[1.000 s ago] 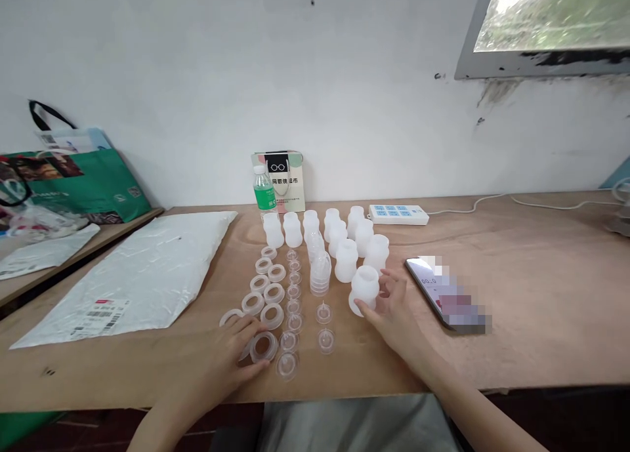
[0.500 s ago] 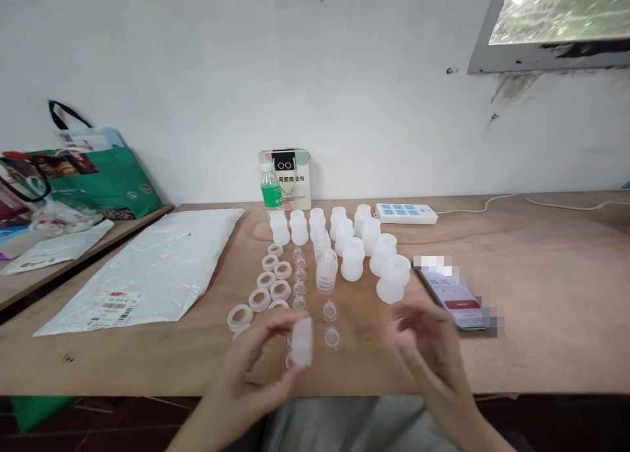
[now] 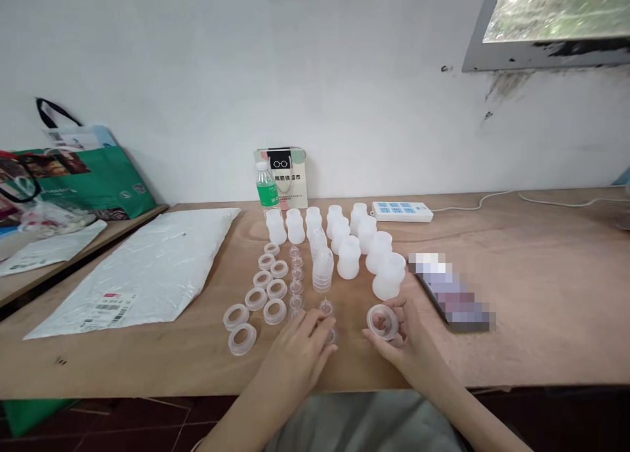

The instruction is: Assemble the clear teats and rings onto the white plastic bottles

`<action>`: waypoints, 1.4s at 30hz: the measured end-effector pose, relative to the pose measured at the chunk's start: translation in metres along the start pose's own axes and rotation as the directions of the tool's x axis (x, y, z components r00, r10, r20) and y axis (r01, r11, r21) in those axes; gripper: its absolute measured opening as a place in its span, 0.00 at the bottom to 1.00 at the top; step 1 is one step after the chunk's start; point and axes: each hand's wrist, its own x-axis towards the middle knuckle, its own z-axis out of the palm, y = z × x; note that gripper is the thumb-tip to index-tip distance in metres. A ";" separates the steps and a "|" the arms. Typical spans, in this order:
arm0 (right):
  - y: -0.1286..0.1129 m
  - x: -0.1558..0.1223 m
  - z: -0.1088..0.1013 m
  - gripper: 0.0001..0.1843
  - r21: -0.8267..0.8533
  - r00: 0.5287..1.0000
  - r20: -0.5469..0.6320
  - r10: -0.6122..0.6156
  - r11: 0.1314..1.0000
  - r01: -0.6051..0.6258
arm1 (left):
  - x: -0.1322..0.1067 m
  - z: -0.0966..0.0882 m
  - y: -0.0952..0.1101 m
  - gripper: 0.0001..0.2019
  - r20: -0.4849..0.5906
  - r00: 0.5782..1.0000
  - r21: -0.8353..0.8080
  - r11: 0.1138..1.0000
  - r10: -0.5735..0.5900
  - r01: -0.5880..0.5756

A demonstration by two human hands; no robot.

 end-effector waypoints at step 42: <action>-0.015 0.006 0.017 0.16 0.565 0.895 0.390 0.218 0.711 -0.420 | 0.022 0.018 0.003 0.12 -0.253 0.964 -0.356 0.934 -0.077 -0.019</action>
